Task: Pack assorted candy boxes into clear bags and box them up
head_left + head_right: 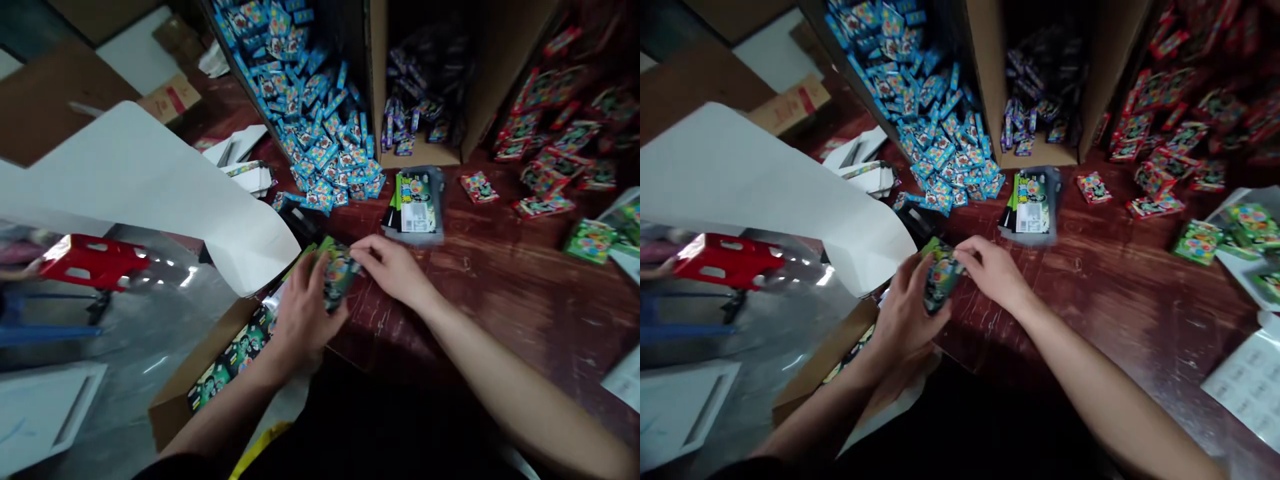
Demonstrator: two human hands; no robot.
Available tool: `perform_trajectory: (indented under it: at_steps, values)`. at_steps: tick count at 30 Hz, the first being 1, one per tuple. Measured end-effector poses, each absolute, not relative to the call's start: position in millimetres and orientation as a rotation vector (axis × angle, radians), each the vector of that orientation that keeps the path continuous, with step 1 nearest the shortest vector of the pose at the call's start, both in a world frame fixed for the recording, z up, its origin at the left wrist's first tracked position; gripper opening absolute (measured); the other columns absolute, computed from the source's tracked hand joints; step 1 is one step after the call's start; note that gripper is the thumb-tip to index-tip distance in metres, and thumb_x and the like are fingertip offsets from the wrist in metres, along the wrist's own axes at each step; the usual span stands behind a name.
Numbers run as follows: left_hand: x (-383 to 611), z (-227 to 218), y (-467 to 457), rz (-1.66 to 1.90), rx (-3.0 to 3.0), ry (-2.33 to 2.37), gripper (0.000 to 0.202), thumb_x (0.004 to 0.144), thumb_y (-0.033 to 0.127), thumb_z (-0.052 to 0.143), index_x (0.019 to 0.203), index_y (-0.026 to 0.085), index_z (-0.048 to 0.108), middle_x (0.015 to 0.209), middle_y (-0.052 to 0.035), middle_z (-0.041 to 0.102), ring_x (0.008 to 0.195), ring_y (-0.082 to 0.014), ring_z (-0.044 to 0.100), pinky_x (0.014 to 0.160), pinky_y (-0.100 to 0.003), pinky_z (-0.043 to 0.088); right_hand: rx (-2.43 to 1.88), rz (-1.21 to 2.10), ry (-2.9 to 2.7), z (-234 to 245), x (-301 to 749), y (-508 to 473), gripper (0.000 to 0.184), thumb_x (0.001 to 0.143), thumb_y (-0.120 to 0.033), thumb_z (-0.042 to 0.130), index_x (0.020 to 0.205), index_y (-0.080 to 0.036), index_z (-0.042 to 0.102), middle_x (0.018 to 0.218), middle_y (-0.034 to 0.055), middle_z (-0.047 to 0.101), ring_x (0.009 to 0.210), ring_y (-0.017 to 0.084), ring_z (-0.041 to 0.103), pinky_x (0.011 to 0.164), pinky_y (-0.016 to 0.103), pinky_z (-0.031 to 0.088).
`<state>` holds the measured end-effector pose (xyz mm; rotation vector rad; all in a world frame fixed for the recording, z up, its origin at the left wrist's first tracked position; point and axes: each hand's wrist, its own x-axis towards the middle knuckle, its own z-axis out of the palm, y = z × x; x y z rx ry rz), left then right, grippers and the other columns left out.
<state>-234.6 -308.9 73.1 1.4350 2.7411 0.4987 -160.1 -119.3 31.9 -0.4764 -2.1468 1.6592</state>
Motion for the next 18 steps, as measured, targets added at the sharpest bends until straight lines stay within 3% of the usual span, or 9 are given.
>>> perform_trajectory:
  at_steps: [4, 7, 9, 11, 14, 18]
  values:
    - [-287, 60, -335, 0.177, 1.354, 2.815, 0.075, 0.081, 0.033, 0.066, 0.149, 0.014, 0.04, 0.145, -0.022, 0.047, 0.128, -0.0422, 0.051, 0.105, -0.058, 0.047, -0.438, 1.213, -2.351, 18, -186, -107, 0.032, 0.098, -0.041, 0.057, 0.122, -0.021, 0.065, 0.124, 0.0112, 0.065, 0.112, 0.023, 0.065, 0.1, 0.042, 0.053]
    - [-302, 57, -335, 0.126, 1.413, 2.813, 0.072, 0.084, 0.038, 0.066, 0.148, 0.016, 0.041, 0.149, -0.0214, 0.044, 0.129, -0.045, 0.049, 0.104, -0.062, 0.045, -0.569, 0.752, -2.535, 1, -172, -71, 0.059, 0.093, -0.045, 0.065, 0.144, -0.018, 0.052, 0.151, 0.0193, 0.048, 0.144, 0.035, 0.041, 0.118, 0.056, 0.035]
    - [-299, 62, -321, 0.26, 1.485, 2.833, 0.07, 0.086, 0.042, 0.066, 0.147, 0.018, 0.043, 0.153, -0.0208, 0.039, 0.133, -0.0455, 0.045, 0.107, -0.063, 0.042, -0.629, 0.546, -2.66, -10, -158, -44, 0.075, 0.086, -0.044, 0.074, 0.15, -0.016, 0.046, 0.161, 0.0213, 0.036, 0.151, 0.04, 0.029, 0.121, 0.065, 0.024]
    - [-287, 68, -297, 0.539, 1.56, 2.744, 0.064, 0.087, 0.042, 0.067, 0.144, 0.02, 0.046, 0.152, -0.0187, 0.042, 0.137, -0.0417, 0.044, 0.113, -0.061, 0.038, -0.625, 0.482, -2.734, -20, -143, -25, 0.065, 0.089, -0.038, 0.073, 0.146, -0.015, 0.051, 0.158, 0.0204, 0.042, 0.148, 0.039, 0.036, 0.12, 0.063, 0.027]
    - [-258, 66, -249, 0.977, 1.433, 2.299, 0.054, 0.091, 0.041, 0.065, 0.14, 0.023, 0.051, 0.144, -0.0141, 0.054, 0.135, -0.0315, 0.05, 0.117, -0.053, 0.038, -0.599, 0.49, -2.746, -20, -118, -23, 0.035, 0.101, -0.021, 0.052, 0.135, -0.018, 0.062, 0.141, 0.0133, 0.063, 0.131, 0.027, 0.06, 0.114, 0.046, 0.045]
    - [-224, 41, -182, 1.368, 0.649, 1.633, 0.051, 0.093, 0.051, 0.062, 0.134, 0.021, 0.053, 0.135, -0.0153, 0.063, 0.119, -0.0266, 0.065, 0.104, -0.046, 0.051, -0.579, 0.549, -2.587, 3, -62, -71, 0.041, 0.101, -0.023, 0.052, 0.142, -0.021, 0.055, 0.139, 0.0104, 0.065, 0.126, 0.023, 0.064, 0.111, 0.041, 0.051]
